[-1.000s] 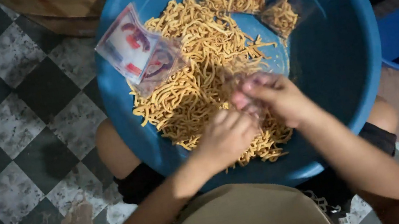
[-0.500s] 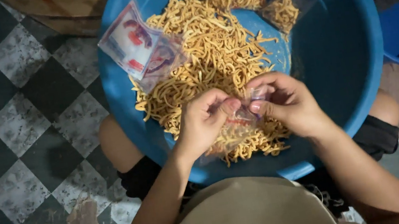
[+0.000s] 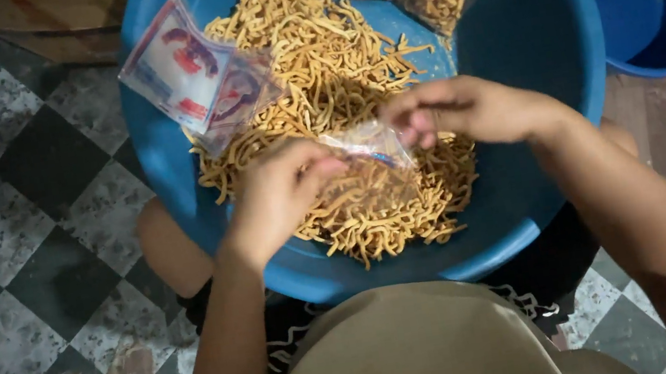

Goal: Manually packing noodle-like snacks from a large blue basin into small individual plastic bags.

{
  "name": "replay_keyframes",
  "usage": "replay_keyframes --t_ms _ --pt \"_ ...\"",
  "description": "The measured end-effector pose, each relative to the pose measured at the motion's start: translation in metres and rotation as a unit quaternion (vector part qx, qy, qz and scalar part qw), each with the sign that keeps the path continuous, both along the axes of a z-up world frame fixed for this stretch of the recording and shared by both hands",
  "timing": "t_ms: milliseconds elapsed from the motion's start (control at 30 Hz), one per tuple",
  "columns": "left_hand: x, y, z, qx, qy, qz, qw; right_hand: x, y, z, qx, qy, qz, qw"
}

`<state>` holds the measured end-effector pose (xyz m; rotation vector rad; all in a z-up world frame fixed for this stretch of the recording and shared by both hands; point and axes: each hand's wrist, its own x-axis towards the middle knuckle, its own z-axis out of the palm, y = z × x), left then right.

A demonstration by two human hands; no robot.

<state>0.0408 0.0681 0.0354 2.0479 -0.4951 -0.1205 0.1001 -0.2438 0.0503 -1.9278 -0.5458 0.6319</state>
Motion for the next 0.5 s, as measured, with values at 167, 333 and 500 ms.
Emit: replay_keyframes --t_ms 167,333,500 --pt "0.005 0.016 -0.015 0.039 -0.247 0.208 0.946 0.033 -0.033 -0.066 -0.254 0.025 0.000 0.967" --pt "0.000 0.023 -0.026 -0.043 -0.225 0.220 0.948 0.044 -0.047 -0.127 -0.355 0.092 0.079 0.927" --pt "0.003 0.027 -0.033 -0.049 -0.236 0.234 0.942 0.046 -0.036 -0.153 -0.382 0.262 0.077 0.883"
